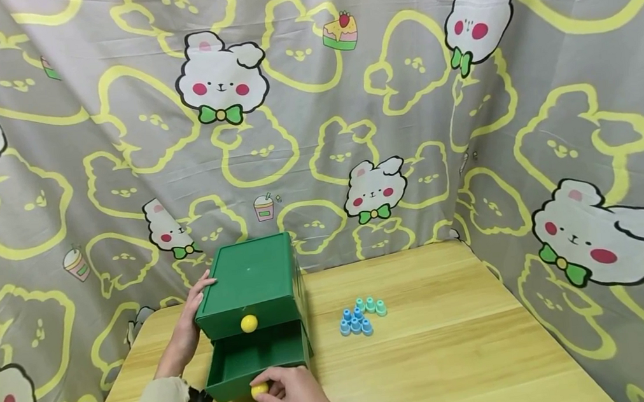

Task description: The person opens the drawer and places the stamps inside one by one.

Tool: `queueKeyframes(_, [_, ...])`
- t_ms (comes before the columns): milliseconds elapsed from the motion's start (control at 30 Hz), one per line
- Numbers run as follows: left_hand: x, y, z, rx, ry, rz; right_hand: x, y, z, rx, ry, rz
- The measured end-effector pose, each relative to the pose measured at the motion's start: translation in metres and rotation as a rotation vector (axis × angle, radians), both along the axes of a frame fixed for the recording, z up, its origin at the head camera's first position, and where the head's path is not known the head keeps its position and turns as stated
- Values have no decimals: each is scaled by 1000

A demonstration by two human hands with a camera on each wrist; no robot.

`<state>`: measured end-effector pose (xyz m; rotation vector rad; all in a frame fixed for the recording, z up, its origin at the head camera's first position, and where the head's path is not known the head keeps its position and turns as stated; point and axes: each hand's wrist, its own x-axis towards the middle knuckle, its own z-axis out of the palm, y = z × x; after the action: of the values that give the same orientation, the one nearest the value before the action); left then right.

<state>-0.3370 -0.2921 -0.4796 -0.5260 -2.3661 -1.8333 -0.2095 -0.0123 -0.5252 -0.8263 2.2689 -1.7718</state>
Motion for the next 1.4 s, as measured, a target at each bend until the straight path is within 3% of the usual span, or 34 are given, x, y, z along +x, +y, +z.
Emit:
queueKeyframes(233, [-1, 0, -1, 1, 1, 6, 7, 3, -2, 14, 46, 40])
queueKeyframes(533, [-2, 0, -3, -22, -3, 10, 13, 7, -5, -36, -22, 102])
queueKeyframes(1067, [-1, -1, -5, -11, 14, -1, 25, 7, -7, -50, 2, 136])
queueKeyframes(1400, [0, 0, -5, -1, 20, -7, 31, 6, -10, -40, 86, 139])
